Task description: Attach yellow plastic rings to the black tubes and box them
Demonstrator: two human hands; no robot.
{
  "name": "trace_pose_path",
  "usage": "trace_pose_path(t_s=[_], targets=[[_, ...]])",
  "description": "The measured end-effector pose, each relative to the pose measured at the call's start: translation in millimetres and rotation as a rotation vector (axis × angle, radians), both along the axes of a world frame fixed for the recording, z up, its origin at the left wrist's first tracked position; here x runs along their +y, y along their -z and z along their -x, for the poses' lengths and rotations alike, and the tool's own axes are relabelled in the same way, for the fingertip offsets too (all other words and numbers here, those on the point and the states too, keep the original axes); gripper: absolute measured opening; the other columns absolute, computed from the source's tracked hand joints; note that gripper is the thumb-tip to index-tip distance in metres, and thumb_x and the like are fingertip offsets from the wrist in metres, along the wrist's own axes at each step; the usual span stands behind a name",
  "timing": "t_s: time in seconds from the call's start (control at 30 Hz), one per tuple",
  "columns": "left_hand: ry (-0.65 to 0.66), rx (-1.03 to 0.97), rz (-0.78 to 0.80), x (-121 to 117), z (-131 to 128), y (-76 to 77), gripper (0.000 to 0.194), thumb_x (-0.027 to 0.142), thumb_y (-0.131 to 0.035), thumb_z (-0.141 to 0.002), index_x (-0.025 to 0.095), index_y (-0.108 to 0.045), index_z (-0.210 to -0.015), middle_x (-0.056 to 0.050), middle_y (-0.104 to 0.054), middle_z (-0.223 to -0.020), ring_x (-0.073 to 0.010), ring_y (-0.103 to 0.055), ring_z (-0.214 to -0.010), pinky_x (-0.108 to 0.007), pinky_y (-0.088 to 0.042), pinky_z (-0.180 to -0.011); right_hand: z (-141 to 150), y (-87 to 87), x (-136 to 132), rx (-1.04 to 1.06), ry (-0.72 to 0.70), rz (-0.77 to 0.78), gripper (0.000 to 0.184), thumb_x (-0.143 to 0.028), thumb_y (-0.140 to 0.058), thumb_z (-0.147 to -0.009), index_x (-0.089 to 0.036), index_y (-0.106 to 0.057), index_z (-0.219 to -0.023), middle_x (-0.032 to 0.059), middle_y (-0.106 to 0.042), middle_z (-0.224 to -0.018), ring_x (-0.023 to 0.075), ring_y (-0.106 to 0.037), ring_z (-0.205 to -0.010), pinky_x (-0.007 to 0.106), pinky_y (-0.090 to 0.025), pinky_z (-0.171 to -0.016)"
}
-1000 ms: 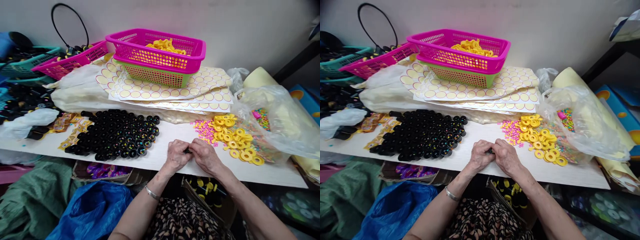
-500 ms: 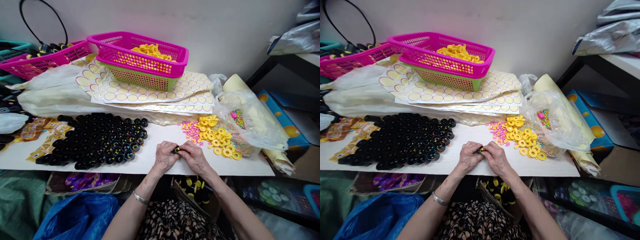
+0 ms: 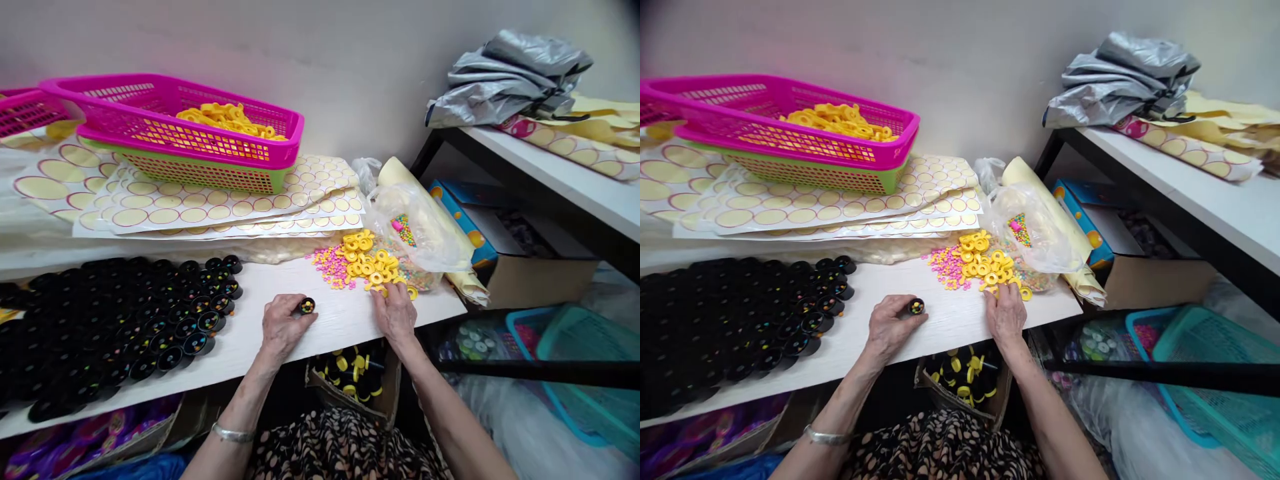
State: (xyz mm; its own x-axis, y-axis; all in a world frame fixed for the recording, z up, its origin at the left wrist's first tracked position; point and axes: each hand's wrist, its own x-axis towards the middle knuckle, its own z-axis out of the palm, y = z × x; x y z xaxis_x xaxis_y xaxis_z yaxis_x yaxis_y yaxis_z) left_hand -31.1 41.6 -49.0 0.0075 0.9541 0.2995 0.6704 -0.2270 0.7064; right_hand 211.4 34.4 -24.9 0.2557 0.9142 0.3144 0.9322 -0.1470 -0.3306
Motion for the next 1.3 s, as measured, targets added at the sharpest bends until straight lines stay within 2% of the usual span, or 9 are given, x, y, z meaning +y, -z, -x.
trace_pose_path(t_s=[0.13, 0.27, 0.4, 0.63, 0.77, 0.9, 0.97, 1.13, 1.3], targets=[[0.003, -0.017, 0.011, -1.0, -0.4, -2.8, 0.031, 0.030, -0.074, -0.057, 0.022, -0.067, -0.087, -0.003, -0.068, -0.087, -0.0196, -0.060, -0.084, -0.033, -0.046, -0.076, 2.9, -2.4, 4.7, -0.192, 0.004, 0.104, 0.019, -0.032, -0.049, -0.083, -0.014, -0.057, -0.084, 0.0111, -0.053, -0.090, 0.0226, -0.051, -0.085, 0.031, -0.038, -0.069], [0.032, 0.004, 0.049, -2.2, -0.8, -7.9, 0.030, 0.032, -0.073, -0.058, 0.022, -0.067, -0.086, -0.002, -0.068, -0.087, -0.0196, -0.059, -0.087, -0.033, -0.045, -0.078, 2.2, 1.7, 2.1, -0.229, -0.107, 0.089, 0.015, -0.027, -0.050, -0.082, -0.014, -0.055, -0.087, 0.0112, -0.054, -0.088, 0.0227, -0.050, -0.084, 0.031, -0.038, -0.070], [0.029, 0.005, 0.070, -2.4, -1.1, -10.4, 0.030, 0.032, -0.073, -0.058, 0.023, -0.067, -0.086, -0.002, -0.068, -0.088, -0.0200, -0.059, -0.088, -0.033, -0.045, -0.079, -7.1, 9.7, -1.4, -0.060, -0.220, -0.006, 0.018, -0.026, -0.052, -0.080, -0.015, -0.053, -0.093, 0.0069, -0.055, -0.084, 0.0201, -0.050, -0.080, 0.030, -0.039, -0.070], [0.026, 0.016, 0.094, -1.1, -0.4, -9.0, 0.045, 0.030, -0.076, -0.052, 0.020, -0.065, -0.095, -0.005, -0.067, -0.096, -0.0223, -0.058, -0.093, -0.036, -0.043, -0.083, -8.6, 21.1, -11.8, 0.270, -0.221, -0.155, 0.026, -0.033, -0.054, -0.074, -0.017, -0.053, -0.095, 0.0030, -0.054, -0.081, 0.0159, -0.049, -0.069, 0.028, -0.041, -0.063], [0.056, 0.027, 0.080, -1.7, -0.1, -11.1, 0.036, 0.030, -0.074, -0.055, 0.022, -0.065, -0.089, -0.001, -0.068, -0.091, -0.0206, -0.058, -0.090, -0.034, -0.043, -0.081, -0.1, 14.8, -18.5, 0.218, -0.172, -0.049, 0.025, -0.031, -0.051, -0.075, -0.016, -0.055, -0.096, 0.0057, -0.052, -0.089, 0.0162, -0.049, -0.071, 0.028, -0.042, -0.063], [0.074, 0.035, 0.070, -2.0, -0.5, -13.4, 0.026, 0.030, -0.072, -0.059, 0.024, -0.065, -0.084, 0.002, -0.068, -0.087, -0.0194, -0.057, -0.087, -0.032, -0.042, -0.079, -0.1, 8.8, -19.3, 0.164, -0.241, 0.018, 0.019, -0.031, -0.050, -0.079, -0.017, -0.058, -0.088, 0.0066, -0.050, -0.092, 0.0164, -0.051, -0.075, 0.029, -0.043, -0.066], [0.067, 0.036, 0.072, -1.9, -0.6, -13.0, 0.026, 0.031, -0.072, -0.059, 0.024, -0.065, -0.083, 0.001, -0.068, -0.087, -0.0196, -0.057, -0.088, -0.033, -0.042, -0.079, -3.4, 8.3, -17.7, 0.207, -0.250, -0.031, 0.018, -0.033, -0.053, -0.078, -0.017, -0.057, -0.086, 0.0061, -0.051, -0.092, 0.0149, -0.050, -0.071, 0.028, -0.043, -0.064], [0.041, 0.023, 0.088, -2.1, -0.6, -8.7, 0.038, 0.033, -0.074, -0.054, 0.023, -0.065, -0.089, -0.001, -0.066, -0.093, -0.0212, -0.056, -0.091, -0.035, -0.042, -0.081, 0.2, -2.2, -13.8, 0.378, -0.096, -0.325, 0.025, -0.039, -0.060, -0.073, -0.017, -0.057, -0.082, 0.0044, -0.049, -0.089, 0.0103, -0.045, -0.059, 0.026, -0.042, -0.056], [0.042, -0.003, 0.083, -2.6, 1.4, -4.4, 0.043, 0.027, -0.075, -0.051, 0.021, -0.065, -0.093, -0.004, -0.064, -0.099, -0.0223, -0.054, -0.096, -0.037, -0.043, -0.084, 40.9, -21.3, -9.6, 0.594, -0.239, -0.269, 0.022, -0.037, -0.061, -0.074, -0.017, -0.059, -0.084, -0.0012, -0.047, -0.072, 0.0105, -0.044, -0.057, 0.026, -0.041, -0.059]])
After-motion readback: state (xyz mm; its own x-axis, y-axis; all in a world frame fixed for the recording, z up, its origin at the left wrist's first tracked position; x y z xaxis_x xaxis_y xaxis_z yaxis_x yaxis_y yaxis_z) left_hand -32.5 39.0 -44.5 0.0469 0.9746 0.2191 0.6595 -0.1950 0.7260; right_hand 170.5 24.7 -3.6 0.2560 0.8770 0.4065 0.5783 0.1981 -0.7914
